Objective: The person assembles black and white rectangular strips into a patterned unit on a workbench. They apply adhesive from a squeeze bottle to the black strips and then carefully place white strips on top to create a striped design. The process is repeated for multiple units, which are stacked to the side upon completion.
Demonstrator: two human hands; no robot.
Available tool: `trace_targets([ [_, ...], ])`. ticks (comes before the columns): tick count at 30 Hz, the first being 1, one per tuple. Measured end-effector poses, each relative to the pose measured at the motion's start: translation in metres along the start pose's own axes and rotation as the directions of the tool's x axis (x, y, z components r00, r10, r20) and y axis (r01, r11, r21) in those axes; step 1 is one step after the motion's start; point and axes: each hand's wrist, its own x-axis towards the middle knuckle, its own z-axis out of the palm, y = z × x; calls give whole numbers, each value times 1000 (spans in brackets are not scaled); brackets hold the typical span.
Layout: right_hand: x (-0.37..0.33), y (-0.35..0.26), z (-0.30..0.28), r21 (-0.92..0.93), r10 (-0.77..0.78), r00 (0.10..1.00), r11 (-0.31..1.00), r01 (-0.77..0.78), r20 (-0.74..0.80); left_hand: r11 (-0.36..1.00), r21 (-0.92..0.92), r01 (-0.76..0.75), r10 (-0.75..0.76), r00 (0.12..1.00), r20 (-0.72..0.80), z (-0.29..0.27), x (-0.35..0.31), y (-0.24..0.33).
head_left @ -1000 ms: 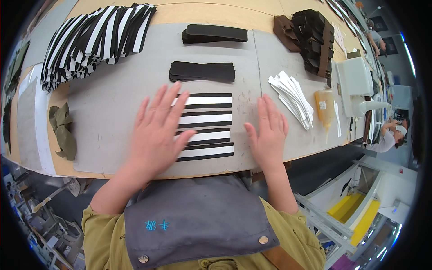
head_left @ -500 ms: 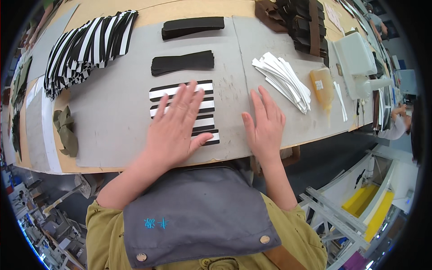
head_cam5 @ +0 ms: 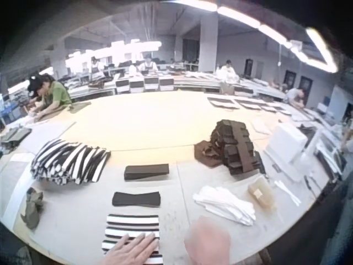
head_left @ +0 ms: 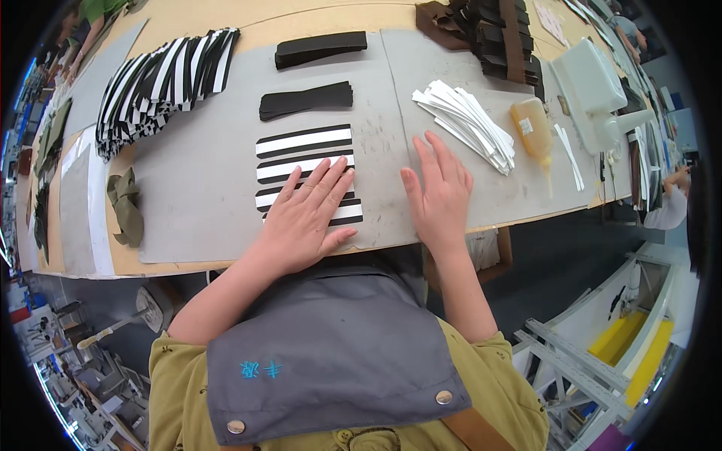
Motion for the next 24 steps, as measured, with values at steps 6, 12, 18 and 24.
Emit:
trace_targets([
  [6,-3,0,-1,32,-12,999,999,13,-40,974,-224,37,-103,951,-290,-15,-22,3],
  [12,-3,3,2,72,-10,998,997,14,-56,952,-248,179,-223,962,-160,-25,-33,8],
  [18,-2,1,-1,89,-11,999,996,15,-41,956,-247,161,-200,969,-143,-30,-31,8],
  [24,-3,3,1,93,-17,999,995,22,-50,944,-279,177,-212,972,-99,-32,-31,8],
])
